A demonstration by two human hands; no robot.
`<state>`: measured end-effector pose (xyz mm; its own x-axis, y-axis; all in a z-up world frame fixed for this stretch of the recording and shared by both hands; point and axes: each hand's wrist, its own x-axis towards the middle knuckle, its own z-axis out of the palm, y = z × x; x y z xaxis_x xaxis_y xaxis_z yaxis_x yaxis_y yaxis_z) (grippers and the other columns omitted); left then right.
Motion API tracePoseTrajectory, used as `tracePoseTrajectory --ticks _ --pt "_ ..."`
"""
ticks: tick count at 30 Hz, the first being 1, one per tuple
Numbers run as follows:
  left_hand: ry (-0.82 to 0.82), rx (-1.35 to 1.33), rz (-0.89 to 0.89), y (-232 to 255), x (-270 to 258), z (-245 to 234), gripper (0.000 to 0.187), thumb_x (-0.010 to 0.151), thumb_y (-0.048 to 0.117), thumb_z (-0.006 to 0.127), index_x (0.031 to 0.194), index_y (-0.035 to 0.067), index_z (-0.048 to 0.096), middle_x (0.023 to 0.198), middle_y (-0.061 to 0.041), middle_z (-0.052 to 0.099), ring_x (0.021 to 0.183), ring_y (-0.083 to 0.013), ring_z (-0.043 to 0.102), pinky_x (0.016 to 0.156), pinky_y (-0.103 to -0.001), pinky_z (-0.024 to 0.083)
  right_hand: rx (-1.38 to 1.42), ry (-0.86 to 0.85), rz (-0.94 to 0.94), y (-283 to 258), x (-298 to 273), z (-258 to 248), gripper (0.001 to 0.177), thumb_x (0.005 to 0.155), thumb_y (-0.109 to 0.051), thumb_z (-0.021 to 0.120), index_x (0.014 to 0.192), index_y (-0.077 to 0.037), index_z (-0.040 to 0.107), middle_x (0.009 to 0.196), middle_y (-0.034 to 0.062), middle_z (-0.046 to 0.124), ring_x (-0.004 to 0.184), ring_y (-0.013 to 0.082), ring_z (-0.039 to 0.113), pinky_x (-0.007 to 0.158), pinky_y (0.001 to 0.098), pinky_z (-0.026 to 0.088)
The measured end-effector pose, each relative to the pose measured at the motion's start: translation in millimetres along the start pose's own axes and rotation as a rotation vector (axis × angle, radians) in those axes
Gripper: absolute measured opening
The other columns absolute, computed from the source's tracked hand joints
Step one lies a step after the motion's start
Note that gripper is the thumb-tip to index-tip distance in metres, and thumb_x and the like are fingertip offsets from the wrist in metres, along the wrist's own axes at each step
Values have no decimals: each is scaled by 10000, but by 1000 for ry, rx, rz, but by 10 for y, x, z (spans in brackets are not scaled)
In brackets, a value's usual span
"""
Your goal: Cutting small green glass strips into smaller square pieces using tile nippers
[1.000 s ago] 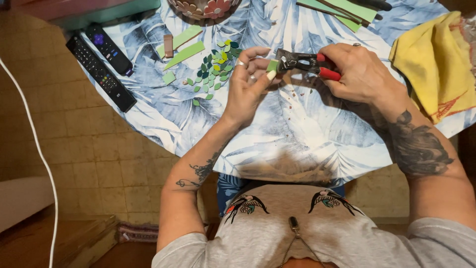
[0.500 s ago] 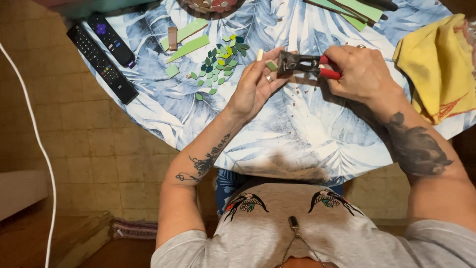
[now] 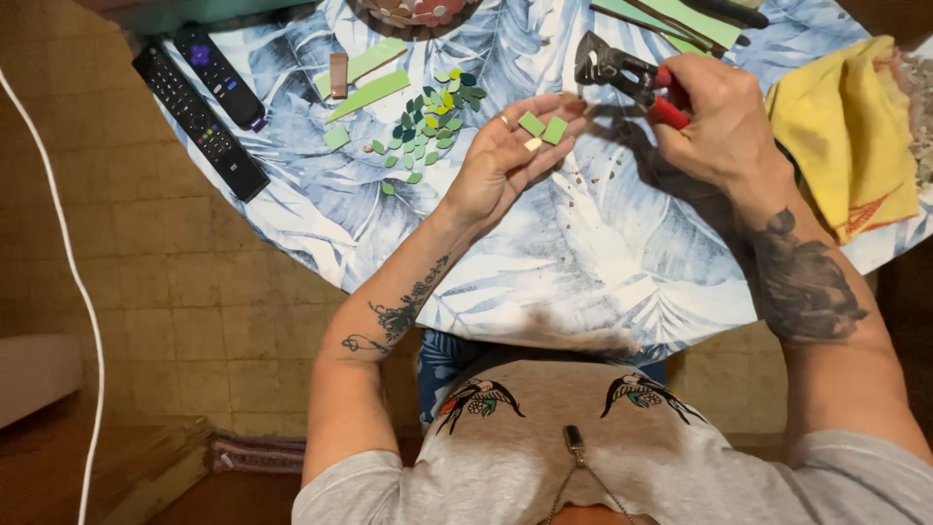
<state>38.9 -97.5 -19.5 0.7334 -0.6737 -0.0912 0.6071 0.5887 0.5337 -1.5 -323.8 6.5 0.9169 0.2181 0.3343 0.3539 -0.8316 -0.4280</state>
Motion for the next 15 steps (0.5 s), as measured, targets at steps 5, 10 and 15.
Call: tracePoseTrajectory --ticks 5,10,15 --pt "234 512 48 -6 233 120 149 843 -12 434 958 36 517 933 -122 582 749 -147 571 661 -227 485 7 14 19 75 -3 -26 133 730 7 517 853 8 466 709 101 476 611 258 432 581 352 354" --pt "19 1535 337 67 484 81 286 744 -144 339 908 -6 528 963 -140 594 763 -228 618 665 -268 517 -32 24 16 119 -28 -49 159 742 -19 529 891 6 478 736 123 495 628 286 457 578 370 356" --pt "-31 1802 408 59 494 137 384 759 -137 376 1100 -47 528 1306 -193 279 1240 -392 163 1009 -552 212 7 55 6 128 -26 -108 118 777 -8 544 870 12 474 716 118 483 623 275 449 587 362 352"
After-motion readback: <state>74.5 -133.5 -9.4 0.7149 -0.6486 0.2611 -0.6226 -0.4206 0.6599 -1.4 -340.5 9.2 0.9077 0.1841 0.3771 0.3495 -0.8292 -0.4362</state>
